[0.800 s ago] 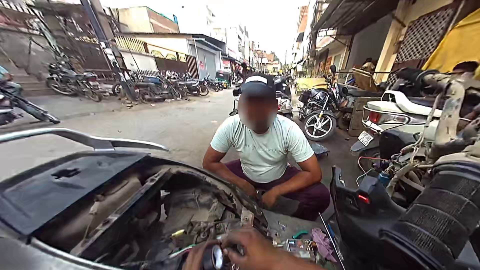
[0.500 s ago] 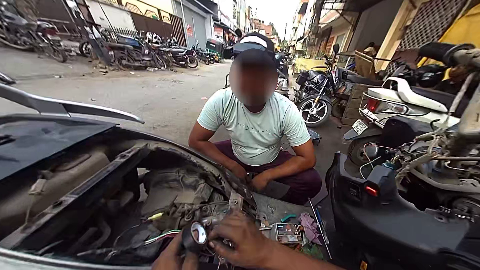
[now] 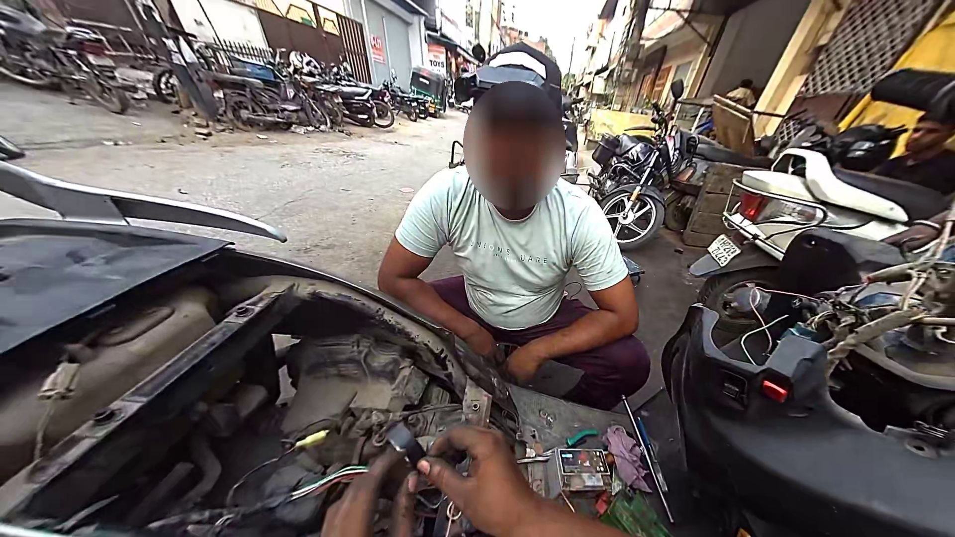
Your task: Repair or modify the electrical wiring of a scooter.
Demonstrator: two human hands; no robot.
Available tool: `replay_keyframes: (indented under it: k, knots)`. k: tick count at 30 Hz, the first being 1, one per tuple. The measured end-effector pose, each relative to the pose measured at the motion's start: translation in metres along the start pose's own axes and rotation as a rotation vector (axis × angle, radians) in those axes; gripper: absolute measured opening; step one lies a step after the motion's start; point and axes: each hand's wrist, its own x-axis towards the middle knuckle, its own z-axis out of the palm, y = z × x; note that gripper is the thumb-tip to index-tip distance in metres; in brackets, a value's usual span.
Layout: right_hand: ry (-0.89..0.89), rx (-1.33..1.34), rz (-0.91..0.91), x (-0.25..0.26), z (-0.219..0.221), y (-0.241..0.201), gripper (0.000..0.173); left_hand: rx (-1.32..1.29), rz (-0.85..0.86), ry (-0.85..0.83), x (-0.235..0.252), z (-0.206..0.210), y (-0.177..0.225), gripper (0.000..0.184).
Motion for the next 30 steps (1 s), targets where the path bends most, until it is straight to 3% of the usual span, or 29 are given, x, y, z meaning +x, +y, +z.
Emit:
replay_keyframes:
  k: [3, 10, 14, 19, 30]
  knots:
    - [-0.009, -0.070, -0.015, 0.002, -0.002, -0.001, 0.023, 0.064, 0.032, -0.044, 0.000, -0.001, -0.003, 0.033]
    - [-0.195, -0.352, -0.302, 0.005, -0.019, -0.009, 0.023, 0.127, 0.109, -0.043, 0.000, -0.002, -0.007, 0.032]
    - [-0.220, -0.476, -0.327, 0.005, -0.025, -0.014, 0.025, 0.197, 0.140, 0.017, -0.003, 0.004, -0.007, 0.034]
    - [-0.240, -0.498, -0.328, 0.004, -0.023, -0.014, 0.017, 0.190, 0.091, 0.053, -0.006, 0.000, -0.010, 0.028]
    - [-0.201, -0.497, -0.414, 0.005, -0.015, -0.024, 0.023, 0.243, 0.128, 0.011, -0.011, -0.016, 0.008, 0.025]
